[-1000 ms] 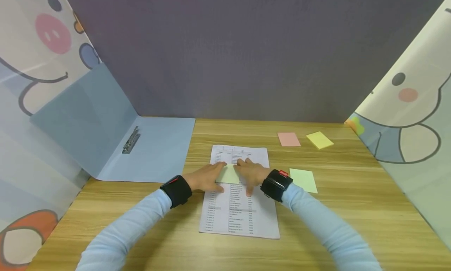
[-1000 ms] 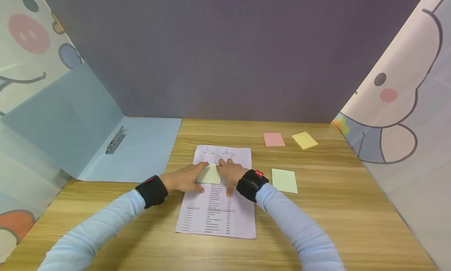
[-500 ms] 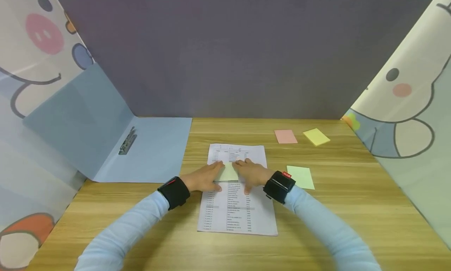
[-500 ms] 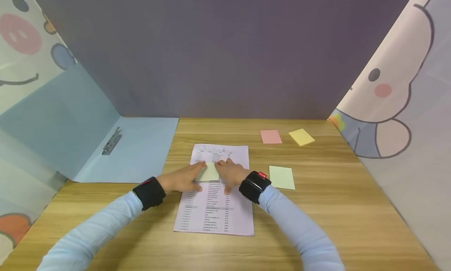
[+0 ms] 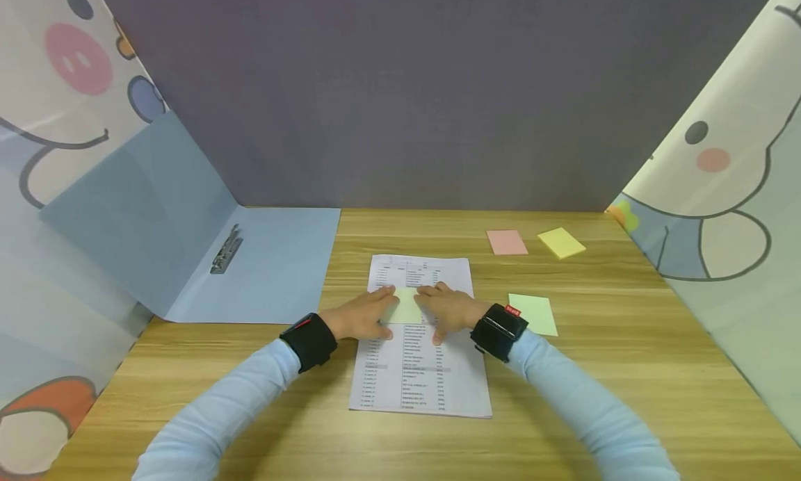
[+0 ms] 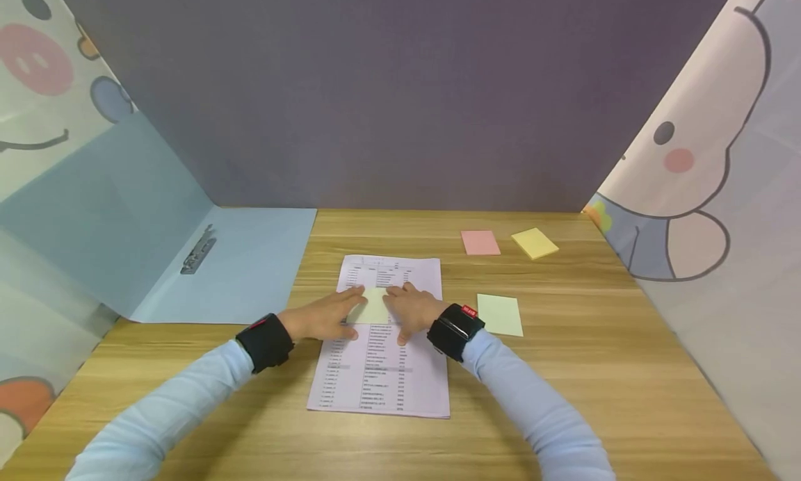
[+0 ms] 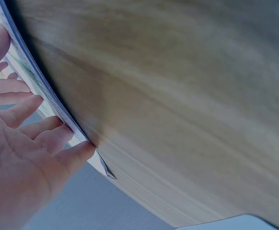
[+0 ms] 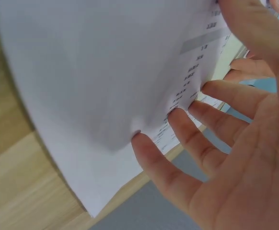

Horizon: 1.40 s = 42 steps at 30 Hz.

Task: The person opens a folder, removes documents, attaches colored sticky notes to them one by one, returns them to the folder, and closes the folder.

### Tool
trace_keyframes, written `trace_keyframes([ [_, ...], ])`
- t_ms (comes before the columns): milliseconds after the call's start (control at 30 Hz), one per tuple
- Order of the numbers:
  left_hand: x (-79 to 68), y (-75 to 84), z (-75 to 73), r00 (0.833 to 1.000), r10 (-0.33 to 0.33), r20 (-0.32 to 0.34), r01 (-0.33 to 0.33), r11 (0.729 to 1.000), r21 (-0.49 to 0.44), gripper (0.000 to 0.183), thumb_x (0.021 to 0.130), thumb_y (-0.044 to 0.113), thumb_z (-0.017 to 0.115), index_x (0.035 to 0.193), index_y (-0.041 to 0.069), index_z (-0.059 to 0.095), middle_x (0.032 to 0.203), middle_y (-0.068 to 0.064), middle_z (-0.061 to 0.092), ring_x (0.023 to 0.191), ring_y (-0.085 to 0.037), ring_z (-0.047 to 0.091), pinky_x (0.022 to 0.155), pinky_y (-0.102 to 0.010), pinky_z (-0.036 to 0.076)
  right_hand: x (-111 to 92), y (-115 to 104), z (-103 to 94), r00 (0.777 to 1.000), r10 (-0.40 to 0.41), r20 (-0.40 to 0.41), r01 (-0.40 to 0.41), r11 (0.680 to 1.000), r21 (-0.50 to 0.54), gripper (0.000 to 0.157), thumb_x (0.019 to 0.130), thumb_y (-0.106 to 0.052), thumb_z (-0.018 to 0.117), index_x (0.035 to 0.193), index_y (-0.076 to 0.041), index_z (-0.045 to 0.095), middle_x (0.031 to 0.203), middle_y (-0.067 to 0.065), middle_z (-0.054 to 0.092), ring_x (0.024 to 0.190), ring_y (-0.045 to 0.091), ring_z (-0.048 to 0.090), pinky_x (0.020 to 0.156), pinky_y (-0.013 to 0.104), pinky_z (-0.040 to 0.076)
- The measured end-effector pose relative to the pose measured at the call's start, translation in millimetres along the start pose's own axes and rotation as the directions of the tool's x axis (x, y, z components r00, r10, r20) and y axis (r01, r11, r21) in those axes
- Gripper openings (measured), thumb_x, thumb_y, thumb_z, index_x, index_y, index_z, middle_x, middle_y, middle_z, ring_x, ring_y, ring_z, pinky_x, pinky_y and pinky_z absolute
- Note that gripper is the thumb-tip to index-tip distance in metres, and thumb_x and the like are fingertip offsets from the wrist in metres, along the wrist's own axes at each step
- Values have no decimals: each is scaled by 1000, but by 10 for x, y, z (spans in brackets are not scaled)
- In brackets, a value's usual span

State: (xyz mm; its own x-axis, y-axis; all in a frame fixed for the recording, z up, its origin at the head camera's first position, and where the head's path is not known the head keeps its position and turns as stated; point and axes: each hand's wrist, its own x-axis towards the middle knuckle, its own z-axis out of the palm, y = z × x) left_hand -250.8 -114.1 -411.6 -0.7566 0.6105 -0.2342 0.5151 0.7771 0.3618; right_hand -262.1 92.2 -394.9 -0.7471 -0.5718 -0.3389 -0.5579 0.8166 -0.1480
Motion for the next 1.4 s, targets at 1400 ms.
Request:
trace_keyframes([
  [1400,2,95,9,999,-51,-8,52,998,37,68,84,34,64,139,4,37,151,-15,20,140,-26,19,112,-39,23,186,257,-46,967,237,-95,-112,728,676,42,87,-8,59,125,8,49,116,19,57,98,24,58,86,35,49],
])
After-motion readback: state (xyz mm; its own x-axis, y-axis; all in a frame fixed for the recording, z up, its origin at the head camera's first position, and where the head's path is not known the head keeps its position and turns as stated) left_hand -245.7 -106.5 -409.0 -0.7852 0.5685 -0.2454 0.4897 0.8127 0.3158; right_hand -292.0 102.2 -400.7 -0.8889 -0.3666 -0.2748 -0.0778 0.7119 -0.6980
